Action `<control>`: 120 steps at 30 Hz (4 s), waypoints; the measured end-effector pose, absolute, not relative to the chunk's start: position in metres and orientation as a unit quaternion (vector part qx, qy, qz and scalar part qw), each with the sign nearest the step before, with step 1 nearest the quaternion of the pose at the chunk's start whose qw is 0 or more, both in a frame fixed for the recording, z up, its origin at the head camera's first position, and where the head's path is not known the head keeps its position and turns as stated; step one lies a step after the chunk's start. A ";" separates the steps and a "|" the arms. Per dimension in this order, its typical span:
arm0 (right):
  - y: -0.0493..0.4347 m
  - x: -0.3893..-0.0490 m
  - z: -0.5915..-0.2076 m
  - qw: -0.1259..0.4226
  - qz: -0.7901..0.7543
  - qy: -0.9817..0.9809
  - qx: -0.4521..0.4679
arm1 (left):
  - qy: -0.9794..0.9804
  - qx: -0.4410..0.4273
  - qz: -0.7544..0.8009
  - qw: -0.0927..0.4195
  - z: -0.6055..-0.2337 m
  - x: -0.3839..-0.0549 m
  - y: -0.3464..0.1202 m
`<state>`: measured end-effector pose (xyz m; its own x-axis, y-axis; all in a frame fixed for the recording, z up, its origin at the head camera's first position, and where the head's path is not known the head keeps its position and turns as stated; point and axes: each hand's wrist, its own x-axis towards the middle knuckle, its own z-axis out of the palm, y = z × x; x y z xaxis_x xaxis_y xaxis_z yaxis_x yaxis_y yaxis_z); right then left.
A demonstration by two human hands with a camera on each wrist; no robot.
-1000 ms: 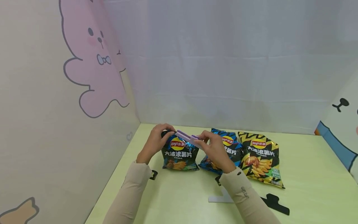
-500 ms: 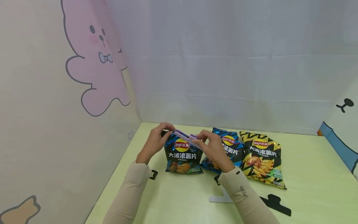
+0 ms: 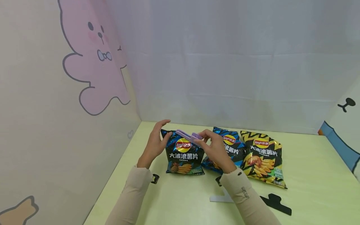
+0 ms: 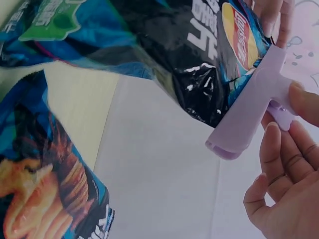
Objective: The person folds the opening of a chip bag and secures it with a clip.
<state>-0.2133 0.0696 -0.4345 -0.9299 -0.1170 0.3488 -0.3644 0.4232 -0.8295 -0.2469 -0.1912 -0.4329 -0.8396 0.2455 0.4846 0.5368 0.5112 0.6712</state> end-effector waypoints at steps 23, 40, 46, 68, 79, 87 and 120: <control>0.069 -0.223 -0.444 0.123 0.520 -0.836 0.127 | -0.842 -0.084 -0.526 -0.092 -0.518 -0.216 -0.201; 0.072 -0.236 -0.465 0.063 0.542 -0.834 0.077 | -0.829 -0.116 -0.541 -0.081 -0.545 -0.214 -0.197; 0.075 -0.235 -0.477 0.028 0.558 -0.827 0.061 | -0.831 -0.112 -0.541 -0.064 -0.549 -0.215 -0.197; 0.053 -0.212 -0.509 -0.057 0.594 -0.801 0.043 | -0.848 -0.073 -0.522 -0.050 -0.549 -0.224 -0.197; 0.044 -0.207 -0.512 -0.080 0.582 -0.808 0.033 | -0.849 -0.073 -0.522 -0.046 -0.548 -0.235 -0.195; 0.041 -0.207 -0.515 -0.084 0.568 -0.818 0.040 | -0.840 -0.044 -0.536 -0.071 -0.548 -0.240 -0.196; 0.036 -0.208 -0.532 -0.076 0.513 -0.854 0.041 | -0.855 0.005 -0.515 -0.067 -0.553 -0.251 -0.192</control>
<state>-0.2084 0.0360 -0.5321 -0.9851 -0.1480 -0.0876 0.0077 0.4709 -0.8821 -0.2508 -0.1924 -0.5531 -0.9911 0.0598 -0.1190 -0.0773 0.4694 0.8796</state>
